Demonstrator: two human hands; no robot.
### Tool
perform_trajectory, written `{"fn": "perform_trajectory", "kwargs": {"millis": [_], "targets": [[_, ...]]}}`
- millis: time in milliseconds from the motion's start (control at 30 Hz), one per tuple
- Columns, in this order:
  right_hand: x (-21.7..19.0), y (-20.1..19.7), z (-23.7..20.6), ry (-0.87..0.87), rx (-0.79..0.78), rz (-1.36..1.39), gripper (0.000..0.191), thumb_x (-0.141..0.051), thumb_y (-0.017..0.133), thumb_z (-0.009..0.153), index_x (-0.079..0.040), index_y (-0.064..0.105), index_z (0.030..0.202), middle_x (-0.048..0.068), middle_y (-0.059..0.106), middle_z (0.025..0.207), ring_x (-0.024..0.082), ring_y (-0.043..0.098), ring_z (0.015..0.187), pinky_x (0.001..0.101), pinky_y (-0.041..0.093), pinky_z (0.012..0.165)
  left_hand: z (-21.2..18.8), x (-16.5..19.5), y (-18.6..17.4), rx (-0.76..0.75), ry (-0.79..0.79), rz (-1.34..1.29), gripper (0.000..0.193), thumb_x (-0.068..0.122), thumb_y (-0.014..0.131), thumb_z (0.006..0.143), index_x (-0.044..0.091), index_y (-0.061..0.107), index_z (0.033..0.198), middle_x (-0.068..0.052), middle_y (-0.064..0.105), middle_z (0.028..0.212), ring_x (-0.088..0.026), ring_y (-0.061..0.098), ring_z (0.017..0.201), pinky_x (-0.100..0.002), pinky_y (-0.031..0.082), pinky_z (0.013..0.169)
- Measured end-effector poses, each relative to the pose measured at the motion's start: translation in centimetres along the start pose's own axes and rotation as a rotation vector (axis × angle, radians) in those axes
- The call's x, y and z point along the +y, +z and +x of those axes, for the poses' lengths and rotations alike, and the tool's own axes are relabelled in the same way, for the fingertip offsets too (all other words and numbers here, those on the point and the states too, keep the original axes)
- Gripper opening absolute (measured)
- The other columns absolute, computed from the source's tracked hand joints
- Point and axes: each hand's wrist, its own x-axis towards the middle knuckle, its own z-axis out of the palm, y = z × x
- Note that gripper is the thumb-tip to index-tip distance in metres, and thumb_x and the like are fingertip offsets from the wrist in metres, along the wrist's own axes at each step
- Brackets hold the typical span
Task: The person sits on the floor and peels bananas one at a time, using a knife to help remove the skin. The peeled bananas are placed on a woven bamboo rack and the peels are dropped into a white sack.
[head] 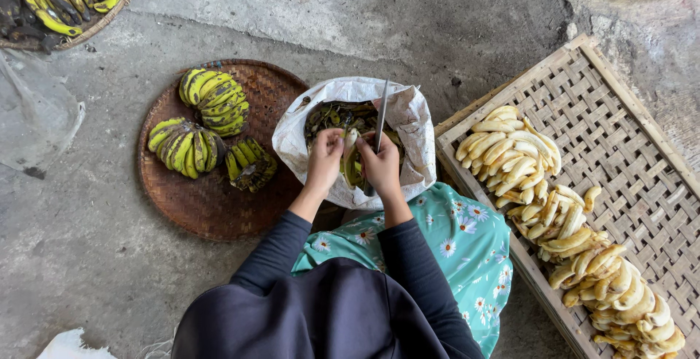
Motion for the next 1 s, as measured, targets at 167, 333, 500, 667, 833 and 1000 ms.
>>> {"fn": "perform_trajectory", "kwargs": {"millis": [167, 333, 500, 667, 833, 1000], "targets": [[0.6, -0.1, 0.0, -0.062, -0.005, -0.080, 0.009, -0.010, 0.066, 0.101, -0.001, 0.066, 0.101, -0.001, 0.058, 0.065, 0.006, 0.051, 0.048, 0.0242, 0.038, 0.042, 0.6, -0.6, 0.6, -0.111, 0.097, -0.104, 0.021, 0.014, 0.065, 0.102, 0.008, 0.067, 0.121, -0.004, 0.069, 0.107, -0.009, 0.064, 0.094, -0.025, 0.052, 0.082], [0.4, 0.0, 0.3, 0.068, -0.035, 0.127, 0.008, -0.011, 0.064, 0.100, -0.004, 0.065, 0.100, 0.000, 0.055, 0.060, 0.009, 0.047, 0.041, 0.0263, 0.038, 0.038, 2.5, -1.5, 0.7, -0.158, 0.028, -0.465, 0.024, 0.021, 0.056, 0.108, 0.004, 0.064, 0.124, -0.006, 0.066, 0.109, -0.014, 0.063, 0.097, -0.030, 0.055, 0.084], [-0.4, -1.1, 0.6, 0.076, 0.126, 0.440, 0.010, -0.014, 0.065, 0.102, -0.005, 0.061, 0.103, 0.001, 0.055, 0.066, 0.008, 0.053, 0.051, 0.0261, 0.042, 0.041, 5.3, -0.1, -0.8, 0.228, -0.071, -1.005, 0.036, 0.033, 0.044, 0.109, 0.003, 0.049, 0.127, -0.015, 0.061, 0.117, -0.024, 0.068, 0.104, -0.040, 0.063, 0.090], [-1.4, -2.2, 0.8, -0.090, 0.230, 0.299, 0.021, -0.015, 0.068, 0.100, -0.004, 0.061, 0.115, 0.000, 0.060, 0.080, 0.008, 0.053, 0.054, 0.0255, 0.043, 0.041, 7.3, 0.9, -3.4, 0.475, 0.159, -1.110, 0.032, 0.027, 0.046, 0.103, 0.009, 0.042, 0.128, -0.014, 0.056, 0.124, -0.023, 0.064, 0.108, -0.040, 0.061, 0.090], [-1.1, -0.7, 0.0, -0.224, 0.039, -0.102, 0.043, -0.011, 0.075, 0.092, -0.004, 0.059, 0.131, -0.005, 0.064, 0.101, 0.004, 0.053, 0.066, 0.0212, 0.042, 0.053, 6.0, -0.4, -0.8, 0.353, 0.195, -0.884, 0.037, 0.009, 0.055, 0.103, 0.007, 0.036, 0.135, -0.015, 0.055, 0.130, -0.024, 0.063, 0.117, -0.040, 0.060, 0.102], [-0.4, 0.4, -0.4, -0.210, 0.044, -0.220, 0.019, -0.011, 0.071, 0.099, -0.003, 0.070, 0.116, 0.000, 0.070, 0.088, 0.004, 0.054, 0.073, 0.0228, 0.046, 0.063, 3.9, -0.3, 2.1, 0.211, 0.218, -0.769, 0.058, 0.007, 0.066, 0.101, 0.015, 0.030, 0.147, -0.010, 0.049, 0.131, -0.021, 0.057, 0.119, -0.039, 0.054, 0.097]]}}
